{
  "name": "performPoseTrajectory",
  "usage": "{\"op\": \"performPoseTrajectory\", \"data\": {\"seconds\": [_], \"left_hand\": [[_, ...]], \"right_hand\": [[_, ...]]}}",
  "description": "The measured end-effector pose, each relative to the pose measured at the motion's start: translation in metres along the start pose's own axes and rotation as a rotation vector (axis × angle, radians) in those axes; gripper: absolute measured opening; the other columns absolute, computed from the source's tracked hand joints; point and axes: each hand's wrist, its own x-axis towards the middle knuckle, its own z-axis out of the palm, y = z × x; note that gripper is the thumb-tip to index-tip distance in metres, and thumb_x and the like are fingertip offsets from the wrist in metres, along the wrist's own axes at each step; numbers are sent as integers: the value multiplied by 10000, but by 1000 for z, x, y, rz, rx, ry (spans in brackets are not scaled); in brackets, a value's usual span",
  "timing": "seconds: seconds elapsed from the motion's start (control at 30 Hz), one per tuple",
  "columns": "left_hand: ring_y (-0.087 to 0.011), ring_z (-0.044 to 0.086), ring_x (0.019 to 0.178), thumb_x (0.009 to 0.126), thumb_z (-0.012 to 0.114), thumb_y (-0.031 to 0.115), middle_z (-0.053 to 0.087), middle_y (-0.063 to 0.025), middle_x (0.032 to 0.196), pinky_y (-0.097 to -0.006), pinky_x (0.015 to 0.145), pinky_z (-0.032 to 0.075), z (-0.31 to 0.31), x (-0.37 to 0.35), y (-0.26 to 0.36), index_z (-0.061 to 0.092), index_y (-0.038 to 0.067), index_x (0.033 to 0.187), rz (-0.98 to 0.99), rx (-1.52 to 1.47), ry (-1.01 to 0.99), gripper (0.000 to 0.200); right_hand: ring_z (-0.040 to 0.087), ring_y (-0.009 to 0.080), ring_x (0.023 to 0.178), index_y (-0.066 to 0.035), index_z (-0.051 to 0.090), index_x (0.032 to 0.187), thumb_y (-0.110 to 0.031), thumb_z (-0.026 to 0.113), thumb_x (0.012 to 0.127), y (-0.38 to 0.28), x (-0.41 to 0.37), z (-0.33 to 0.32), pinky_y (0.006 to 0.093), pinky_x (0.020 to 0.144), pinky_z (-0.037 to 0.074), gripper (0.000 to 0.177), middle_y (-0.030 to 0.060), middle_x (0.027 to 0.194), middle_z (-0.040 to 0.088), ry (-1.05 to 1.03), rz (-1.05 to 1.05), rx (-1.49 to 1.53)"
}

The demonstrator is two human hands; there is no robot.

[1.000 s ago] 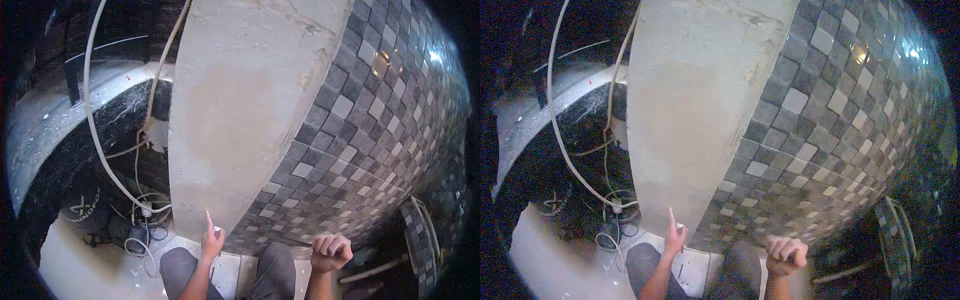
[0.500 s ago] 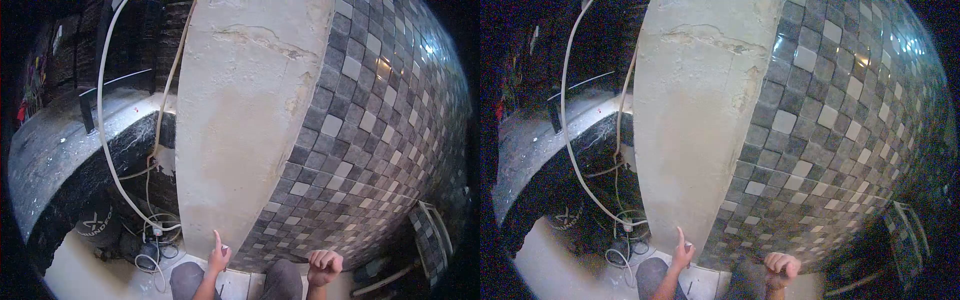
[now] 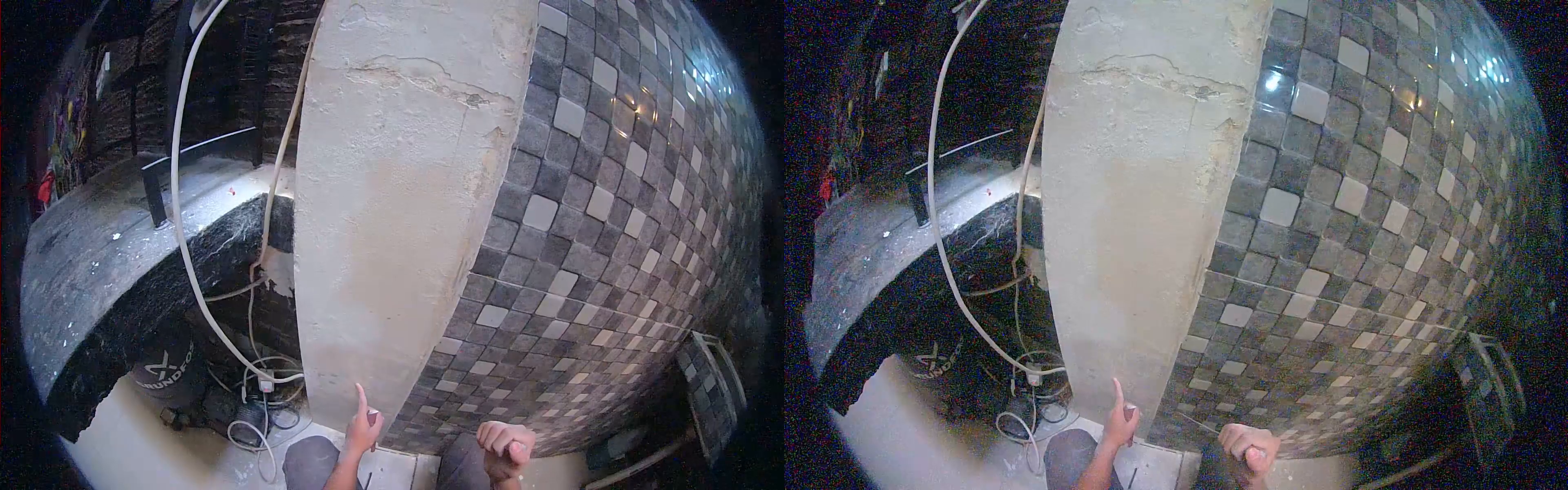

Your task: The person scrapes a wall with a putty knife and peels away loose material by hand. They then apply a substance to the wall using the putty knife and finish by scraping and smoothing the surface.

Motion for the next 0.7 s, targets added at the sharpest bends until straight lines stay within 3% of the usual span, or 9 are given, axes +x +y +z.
{"op": "performPoseTrajectory", "data": {"seconds": [0.27, 0.43, 0.5, 0.53, 0.6, 0.7], "left_hand": [[-317, 693, 732, 907, 616, 172, 681, -124, 828, -433, 685, 533, 6, 0, -7, -76, 154, 1621, 4, -33, 9, 994], [-318, 693, 717, 909, 611, 172, 684, -121, 829, -439, 668, 531, 9, 1, -12, -90, 168, 1619, 63, 25, 46, 998], [-316, 692, 710, 908, 611, 165, 682, -120, 820, -438, 664, 530, 7, 1, -5, -96, 165, 1617, 6, -15, 10, 1001], [-312, 689, 701, 908, 611, 163, 681, -119, 813, -436, 661, 529, 7, 1, -4, -98, 165, 1616, 29, 0, 19, 1003], [-305, 684, 684, 907, 612, 158, 677, -116, 800, -432, 656, 529, 6, 1, -4, -104, 164, 1615, 76, 32, 37, 1006], [-298, 668, 652, 909, 608, 148, 667, -116, 779, -435, 647, 526, 7, 1, -6, -108, 159, 1613, 87, 45, 48, 1004]], "right_hand": [[371, 211, 475, -66, 410, 541, -374, 530, 896, -9, 12, 7, 373, 525, 320, 485, 75, 516, 435, 22, -19, -34], [313, 155, 494, -142, 326, 549, -368, 457, 891, -32, 65, 0, 347, 525, 270, 431, 4, 523, 361, 37, -152, 187], [301, 134, 546, -169, 290, 565, -309, 427, 928, -55, 97, 5, 322, 588, 292, 413, -11, 552, 304, 89, -286, 237], [304, 141, 547, -159, 343, 578, -343, 443, 931, -64, 109, 1, 358, 564, 267, 411, -11, 566, 352, 98, -353, 256], [314, 126, 563, -170, 341, 608, -362, 438, 972, -78, 135, 12, 328, 601, 281, 423, -25, 579, 330, 121, -493, 298], [284, 124, 498, -157, 333, 603, -387, 431, 989, -82, 163, 20, 309, 517, 263, 460, -24, 564, 319, 72, -577, 328]]}}
